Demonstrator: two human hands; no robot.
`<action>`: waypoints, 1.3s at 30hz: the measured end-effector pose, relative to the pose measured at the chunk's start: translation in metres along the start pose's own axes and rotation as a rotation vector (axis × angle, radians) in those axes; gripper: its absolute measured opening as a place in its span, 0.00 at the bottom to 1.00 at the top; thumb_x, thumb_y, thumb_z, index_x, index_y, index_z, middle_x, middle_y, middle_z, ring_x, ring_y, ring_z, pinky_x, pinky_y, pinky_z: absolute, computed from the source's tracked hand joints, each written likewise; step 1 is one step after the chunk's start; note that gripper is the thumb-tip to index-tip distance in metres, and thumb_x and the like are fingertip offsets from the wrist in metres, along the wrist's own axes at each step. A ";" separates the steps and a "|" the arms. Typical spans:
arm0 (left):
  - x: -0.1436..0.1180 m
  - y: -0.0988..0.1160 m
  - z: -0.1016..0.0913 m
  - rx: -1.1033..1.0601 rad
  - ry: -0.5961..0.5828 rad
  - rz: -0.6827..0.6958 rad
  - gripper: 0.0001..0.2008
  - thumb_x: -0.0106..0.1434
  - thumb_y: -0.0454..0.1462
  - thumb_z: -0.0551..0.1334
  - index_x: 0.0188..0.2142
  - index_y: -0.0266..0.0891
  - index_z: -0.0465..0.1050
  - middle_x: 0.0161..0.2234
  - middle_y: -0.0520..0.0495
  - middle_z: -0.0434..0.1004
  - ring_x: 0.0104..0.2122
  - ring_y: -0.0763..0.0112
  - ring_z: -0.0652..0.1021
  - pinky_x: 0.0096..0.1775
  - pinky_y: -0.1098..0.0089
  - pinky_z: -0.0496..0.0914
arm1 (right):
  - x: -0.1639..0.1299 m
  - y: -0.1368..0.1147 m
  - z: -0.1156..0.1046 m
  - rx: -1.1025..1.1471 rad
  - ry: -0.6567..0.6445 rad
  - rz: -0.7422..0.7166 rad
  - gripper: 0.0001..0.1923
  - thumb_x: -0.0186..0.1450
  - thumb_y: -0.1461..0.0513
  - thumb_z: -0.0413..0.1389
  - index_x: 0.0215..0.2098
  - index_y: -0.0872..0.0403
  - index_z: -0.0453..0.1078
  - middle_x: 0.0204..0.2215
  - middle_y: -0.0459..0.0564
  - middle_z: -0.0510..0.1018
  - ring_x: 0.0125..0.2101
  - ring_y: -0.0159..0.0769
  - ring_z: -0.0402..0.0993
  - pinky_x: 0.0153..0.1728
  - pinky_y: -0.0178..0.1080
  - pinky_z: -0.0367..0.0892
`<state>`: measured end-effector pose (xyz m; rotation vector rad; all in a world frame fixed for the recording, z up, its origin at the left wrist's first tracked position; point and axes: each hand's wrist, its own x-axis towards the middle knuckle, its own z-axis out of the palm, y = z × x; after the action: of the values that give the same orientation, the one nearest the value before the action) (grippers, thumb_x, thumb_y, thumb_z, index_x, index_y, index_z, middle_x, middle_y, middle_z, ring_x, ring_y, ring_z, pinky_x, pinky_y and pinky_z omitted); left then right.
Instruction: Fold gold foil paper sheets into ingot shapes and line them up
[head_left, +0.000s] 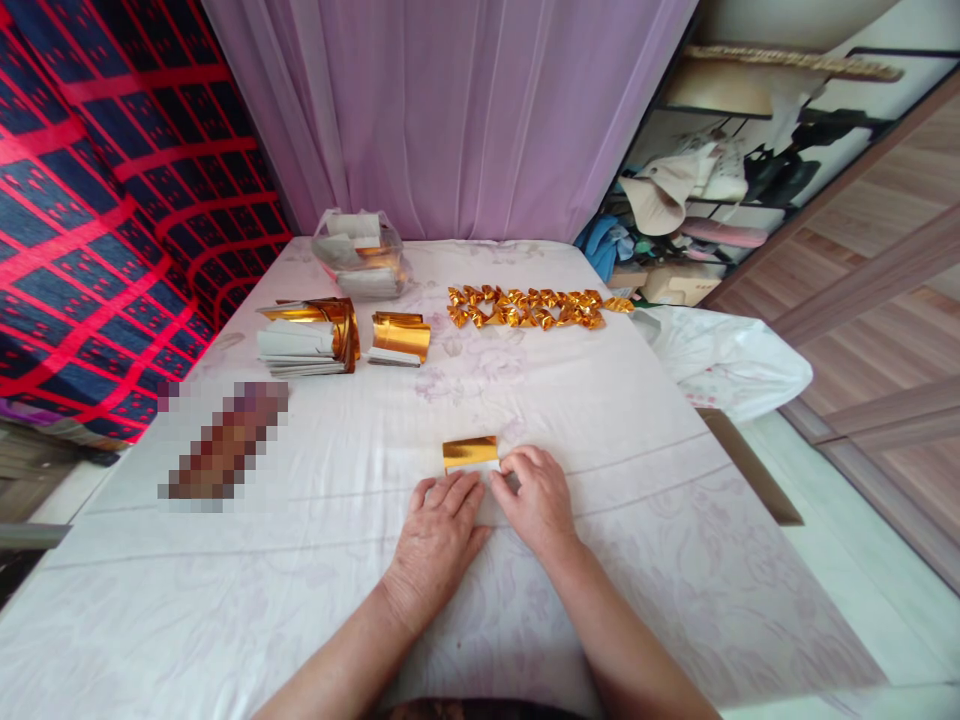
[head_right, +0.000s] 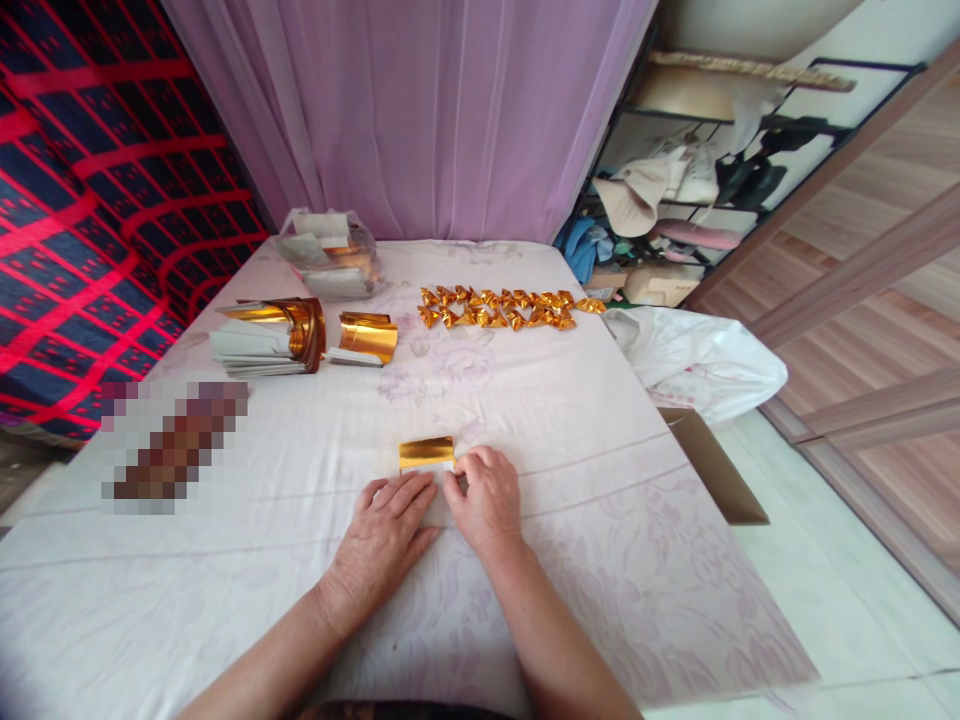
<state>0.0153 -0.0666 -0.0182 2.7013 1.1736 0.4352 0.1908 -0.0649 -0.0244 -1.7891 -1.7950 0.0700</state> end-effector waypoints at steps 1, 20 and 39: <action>0.000 0.000 -0.001 0.001 -0.003 0.000 0.20 0.68 0.42 0.58 0.57 0.39 0.67 0.56 0.42 0.72 0.56 0.56 0.71 0.55 0.53 0.62 | 0.000 0.000 0.000 0.001 -0.001 0.005 0.04 0.62 0.63 0.56 0.28 0.51 0.67 0.31 0.49 0.74 0.36 0.39 0.69 0.40 0.41 0.62; 0.000 -0.003 -0.008 0.046 -0.043 0.014 0.20 0.69 0.44 0.55 0.59 0.42 0.65 0.58 0.45 0.71 0.57 0.58 0.70 0.57 0.50 0.59 | -0.005 0.003 -0.002 -0.003 -0.039 -0.039 0.04 0.62 0.60 0.58 0.35 0.51 0.70 0.38 0.51 0.73 0.40 0.41 0.69 0.43 0.42 0.63; -0.019 -0.042 -0.020 0.004 -0.027 0.019 0.15 0.69 0.42 0.56 0.53 0.50 0.72 0.55 0.52 0.75 0.59 0.55 0.68 0.60 0.46 0.50 | -0.002 0.011 -0.005 0.106 -0.092 -0.060 0.04 0.60 0.64 0.59 0.34 0.51 0.72 0.37 0.50 0.75 0.39 0.40 0.71 0.43 0.42 0.64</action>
<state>-0.0325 -0.0517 -0.0141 2.7152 1.1438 0.3979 0.2026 -0.0674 -0.0257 -1.6809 -1.8715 0.2227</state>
